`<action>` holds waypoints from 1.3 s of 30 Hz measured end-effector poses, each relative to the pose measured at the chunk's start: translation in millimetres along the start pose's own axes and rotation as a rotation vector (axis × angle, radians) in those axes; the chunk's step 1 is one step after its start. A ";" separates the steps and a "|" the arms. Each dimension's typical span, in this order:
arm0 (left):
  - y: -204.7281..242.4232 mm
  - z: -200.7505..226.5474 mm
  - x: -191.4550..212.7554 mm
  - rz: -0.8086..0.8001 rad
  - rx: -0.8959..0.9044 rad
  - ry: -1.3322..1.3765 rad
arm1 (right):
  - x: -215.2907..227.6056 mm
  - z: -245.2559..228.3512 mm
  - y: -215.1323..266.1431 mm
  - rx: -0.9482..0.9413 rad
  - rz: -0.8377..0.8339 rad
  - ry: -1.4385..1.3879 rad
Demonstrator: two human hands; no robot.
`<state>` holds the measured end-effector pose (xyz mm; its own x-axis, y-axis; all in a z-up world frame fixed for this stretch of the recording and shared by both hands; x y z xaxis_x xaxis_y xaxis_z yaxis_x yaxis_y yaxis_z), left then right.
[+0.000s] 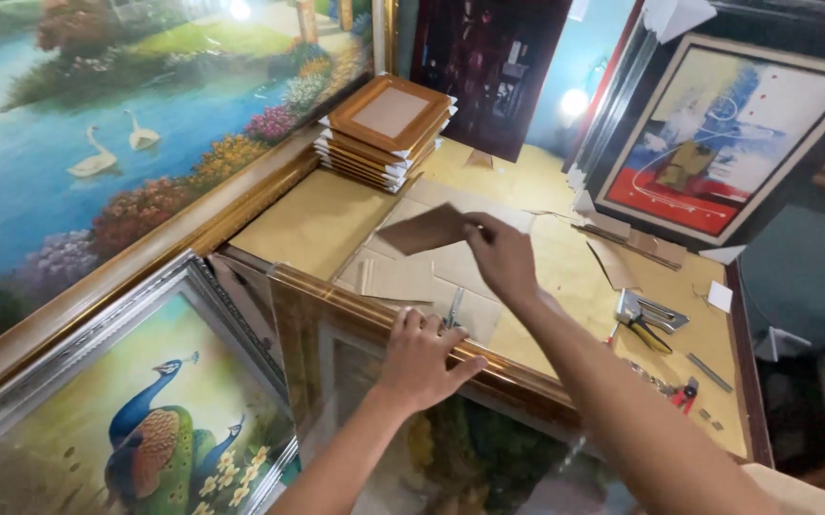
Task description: Attaching cardboard protective corners to a picture frame using a manual staple gun.
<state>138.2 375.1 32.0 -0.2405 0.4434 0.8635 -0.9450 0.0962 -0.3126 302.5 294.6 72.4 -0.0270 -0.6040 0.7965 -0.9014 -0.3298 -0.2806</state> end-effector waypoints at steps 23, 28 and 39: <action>219.6 -212.7 6.0 0.379 0.134 0.569 | -172.7 -205.8 116.1 0.370 0.182 0.162; 192.4 -283.4 85.2 0.630 0.254 0.550 | -192.1 -216.8 121.8 0.320 0.267 0.334; 137.9 -302.5 151.3 -0.125 0.224 0.774 | -188.1 -264.6 173.0 0.272 0.481 0.191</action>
<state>38.6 725.1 -0.2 0.0139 0.9393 0.3427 -0.9964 0.0418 -0.0742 37.3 543.1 15.7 -0.5055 -0.5989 0.6211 -0.6261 -0.2407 -0.7417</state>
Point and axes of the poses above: each hand's wrist, its own y-axis away from the middle knuckle, its own x-axis out of the back of the hand, z = x × y, the point moved 1 cm from there along -y, towards the middle knuckle, and after that the axes turned 10 degrees about y, right-handed, at the moved point
